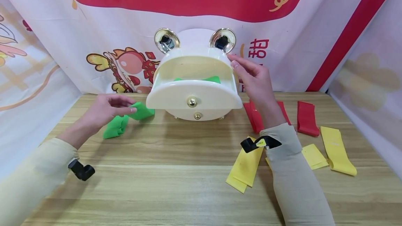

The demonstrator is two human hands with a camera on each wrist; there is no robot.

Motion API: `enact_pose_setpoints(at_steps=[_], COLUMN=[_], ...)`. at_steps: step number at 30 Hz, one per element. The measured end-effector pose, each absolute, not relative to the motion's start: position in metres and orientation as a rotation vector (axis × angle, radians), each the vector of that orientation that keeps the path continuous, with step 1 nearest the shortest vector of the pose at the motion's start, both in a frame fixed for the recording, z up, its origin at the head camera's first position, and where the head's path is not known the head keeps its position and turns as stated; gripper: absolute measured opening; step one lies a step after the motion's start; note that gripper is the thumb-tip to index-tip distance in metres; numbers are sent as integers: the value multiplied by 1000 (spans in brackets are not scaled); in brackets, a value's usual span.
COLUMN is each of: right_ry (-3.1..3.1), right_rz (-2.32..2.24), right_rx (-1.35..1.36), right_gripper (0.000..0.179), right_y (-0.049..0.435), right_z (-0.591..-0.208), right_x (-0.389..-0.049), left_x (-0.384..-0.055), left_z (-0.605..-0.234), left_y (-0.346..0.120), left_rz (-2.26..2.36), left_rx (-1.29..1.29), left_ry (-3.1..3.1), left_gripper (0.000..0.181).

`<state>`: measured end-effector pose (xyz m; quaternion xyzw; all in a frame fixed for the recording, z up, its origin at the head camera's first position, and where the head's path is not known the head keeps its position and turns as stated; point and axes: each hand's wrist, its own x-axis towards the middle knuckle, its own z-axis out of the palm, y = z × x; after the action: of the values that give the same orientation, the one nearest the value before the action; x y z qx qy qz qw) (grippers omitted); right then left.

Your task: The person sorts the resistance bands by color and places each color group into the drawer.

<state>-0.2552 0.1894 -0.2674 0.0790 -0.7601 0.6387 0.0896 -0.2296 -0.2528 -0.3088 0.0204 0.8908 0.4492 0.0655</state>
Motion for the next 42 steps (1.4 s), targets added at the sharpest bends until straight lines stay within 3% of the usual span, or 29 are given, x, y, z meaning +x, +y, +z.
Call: enact_pose_setpoints(at_steps=[6,13,17,42], right_ry=[-2248,-2253,-2257,-2255], right_rz=[1919,1896,1897,1916], right_rx=[240,248,239,246], right_gripper=[53,51,52,55], right_y=[190,191,192,189], right_z=[-267,-266,-265,-266], right_x=[-254,-253,-253,-252], left_x=[-226,-219,-214,-186], left_z=[-289,-266,-255,-185], left_y=[-251,-246,-240,-184], left_rz=[1491,1761,1927,2632], left_rx=[44,105,134,283], left_ry=[2693,2639,2575,2286], left_gripper=[44,19,14,27])
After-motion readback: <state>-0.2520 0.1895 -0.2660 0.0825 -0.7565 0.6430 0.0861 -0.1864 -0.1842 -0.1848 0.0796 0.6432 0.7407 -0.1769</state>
